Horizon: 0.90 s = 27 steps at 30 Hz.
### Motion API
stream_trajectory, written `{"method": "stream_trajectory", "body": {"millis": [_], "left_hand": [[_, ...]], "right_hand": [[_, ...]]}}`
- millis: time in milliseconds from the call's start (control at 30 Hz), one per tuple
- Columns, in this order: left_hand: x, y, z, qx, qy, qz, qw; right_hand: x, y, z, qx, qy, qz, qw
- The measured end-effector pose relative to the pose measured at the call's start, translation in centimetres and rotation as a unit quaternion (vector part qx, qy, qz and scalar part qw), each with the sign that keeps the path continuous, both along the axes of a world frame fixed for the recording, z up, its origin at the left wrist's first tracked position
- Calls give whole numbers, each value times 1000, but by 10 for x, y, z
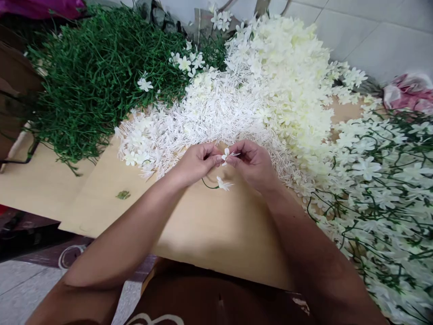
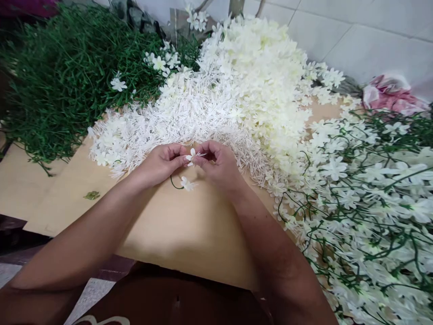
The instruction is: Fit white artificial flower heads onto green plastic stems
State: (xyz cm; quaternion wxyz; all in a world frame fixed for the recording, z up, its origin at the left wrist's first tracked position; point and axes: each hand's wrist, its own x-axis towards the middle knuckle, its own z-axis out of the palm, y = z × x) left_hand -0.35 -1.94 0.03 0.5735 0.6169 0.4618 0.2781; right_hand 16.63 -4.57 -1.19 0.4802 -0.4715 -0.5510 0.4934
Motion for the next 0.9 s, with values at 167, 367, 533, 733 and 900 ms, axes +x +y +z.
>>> {"method": "stream_trajectory", "body": {"millis": [167, 367, 533, 733, 900], "left_hand": [[-1, 1, -3, 12, 28, -32, 999], [-2, -1, -8, 54, 40, -19, 998], [-2, 0, -7, 28, -24, -9, 999], [0, 0, -3, 20, -55, -18, 998], [-1, -1, -4, 28, -42, -21, 998]], "right_hand": [[3, 0, -3, -39, 13, 29, 999], [-5, -2, -10, -41, 39, 59, 997], [-5, 0, -11, -96, 102, 60, 988], [3, 3, -11, -145, 197, 64, 968], [2, 3, -10, -165, 217, 54, 961]]}}
